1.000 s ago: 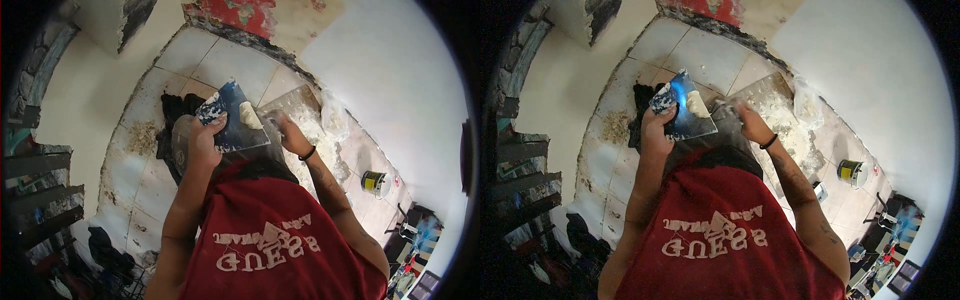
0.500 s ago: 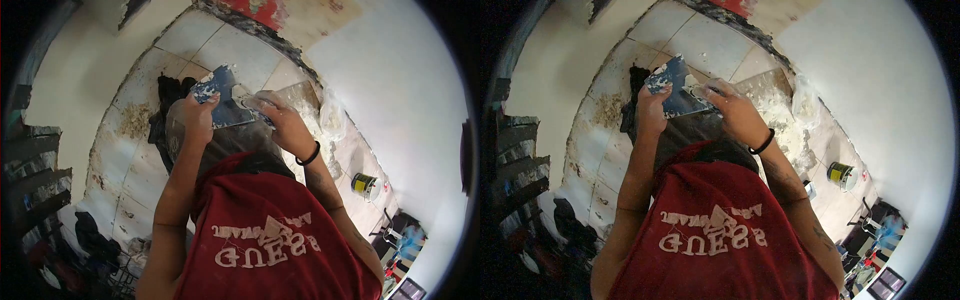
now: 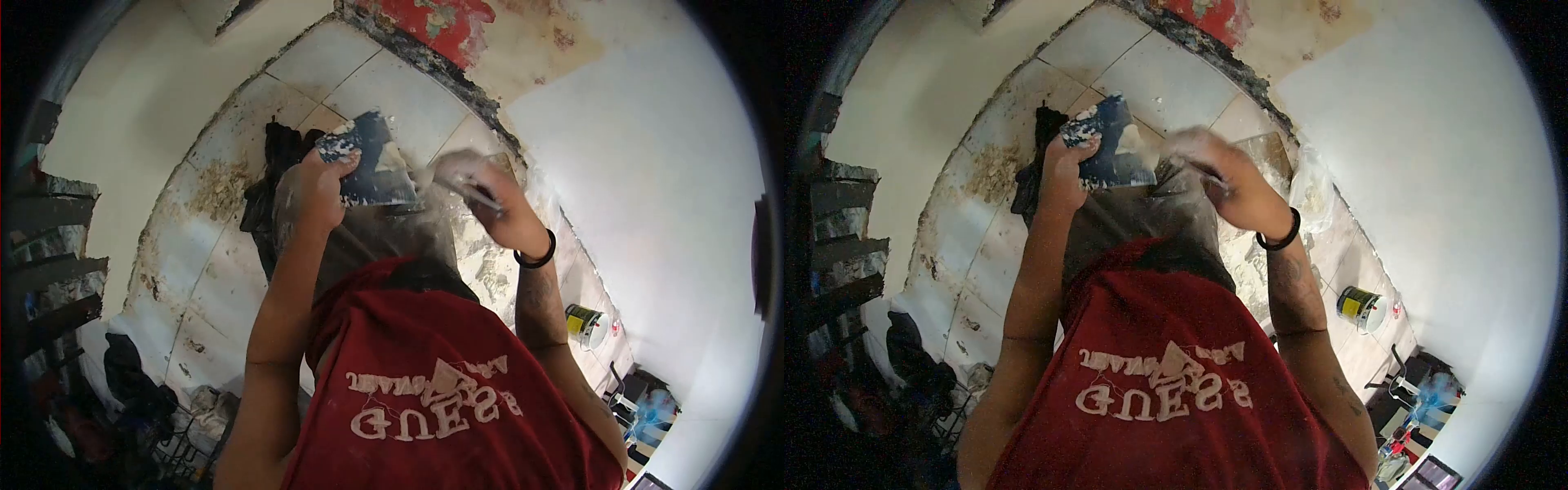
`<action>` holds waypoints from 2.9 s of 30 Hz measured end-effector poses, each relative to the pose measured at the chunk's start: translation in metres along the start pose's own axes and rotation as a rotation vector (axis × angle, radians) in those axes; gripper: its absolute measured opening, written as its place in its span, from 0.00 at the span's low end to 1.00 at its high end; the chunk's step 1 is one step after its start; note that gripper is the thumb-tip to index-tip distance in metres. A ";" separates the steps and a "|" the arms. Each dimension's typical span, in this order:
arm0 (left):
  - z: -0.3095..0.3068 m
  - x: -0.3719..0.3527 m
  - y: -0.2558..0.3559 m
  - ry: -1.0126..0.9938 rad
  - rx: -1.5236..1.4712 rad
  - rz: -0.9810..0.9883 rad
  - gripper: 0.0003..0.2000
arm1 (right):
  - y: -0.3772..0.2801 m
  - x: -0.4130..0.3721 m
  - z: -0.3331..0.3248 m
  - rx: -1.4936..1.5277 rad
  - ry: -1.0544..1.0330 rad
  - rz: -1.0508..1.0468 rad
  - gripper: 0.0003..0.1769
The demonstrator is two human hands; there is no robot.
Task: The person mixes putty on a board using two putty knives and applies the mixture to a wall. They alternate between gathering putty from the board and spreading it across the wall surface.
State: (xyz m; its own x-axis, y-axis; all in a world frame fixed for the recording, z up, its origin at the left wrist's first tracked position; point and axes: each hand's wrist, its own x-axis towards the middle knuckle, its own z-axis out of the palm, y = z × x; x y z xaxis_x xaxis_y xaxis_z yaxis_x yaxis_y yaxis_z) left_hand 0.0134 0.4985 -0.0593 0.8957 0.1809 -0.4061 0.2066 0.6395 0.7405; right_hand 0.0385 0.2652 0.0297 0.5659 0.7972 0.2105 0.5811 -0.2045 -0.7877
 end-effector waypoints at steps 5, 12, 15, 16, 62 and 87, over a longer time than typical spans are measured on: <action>0.018 -0.025 0.007 -0.054 -0.087 -0.061 0.10 | 0.006 0.020 0.023 -0.235 0.181 0.047 0.40; 0.004 -0.030 0.024 -0.009 -0.053 0.047 0.10 | 0.083 -0.024 0.052 -0.330 -0.015 0.353 0.39; 0.005 -0.026 0.028 0.004 0.046 0.060 0.10 | 0.092 -0.026 0.038 -0.175 0.085 0.212 0.39; 0.005 -0.024 0.026 0.014 0.102 0.049 0.10 | 0.084 -0.024 0.034 -0.094 0.165 0.140 0.39; 0.011 -0.007 0.014 0.219 0.104 0.129 0.08 | 0.033 0.012 0.029 -0.245 0.113 0.128 0.42; 0.006 -0.020 0.015 -0.059 -0.118 -0.069 0.08 | 0.034 0.020 0.040 -0.326 0.067 0.127 0.44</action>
State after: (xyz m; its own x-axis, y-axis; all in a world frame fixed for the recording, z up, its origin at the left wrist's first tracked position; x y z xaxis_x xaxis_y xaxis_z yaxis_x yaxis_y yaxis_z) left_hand 0.0013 0.5003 -0.0370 0.9031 0.0915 -0.4195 0.2242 0.7327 0.6425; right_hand 0.0456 0.2968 -0.0162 0.6762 0.7171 0.1688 0.6540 -0.4787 -0.5858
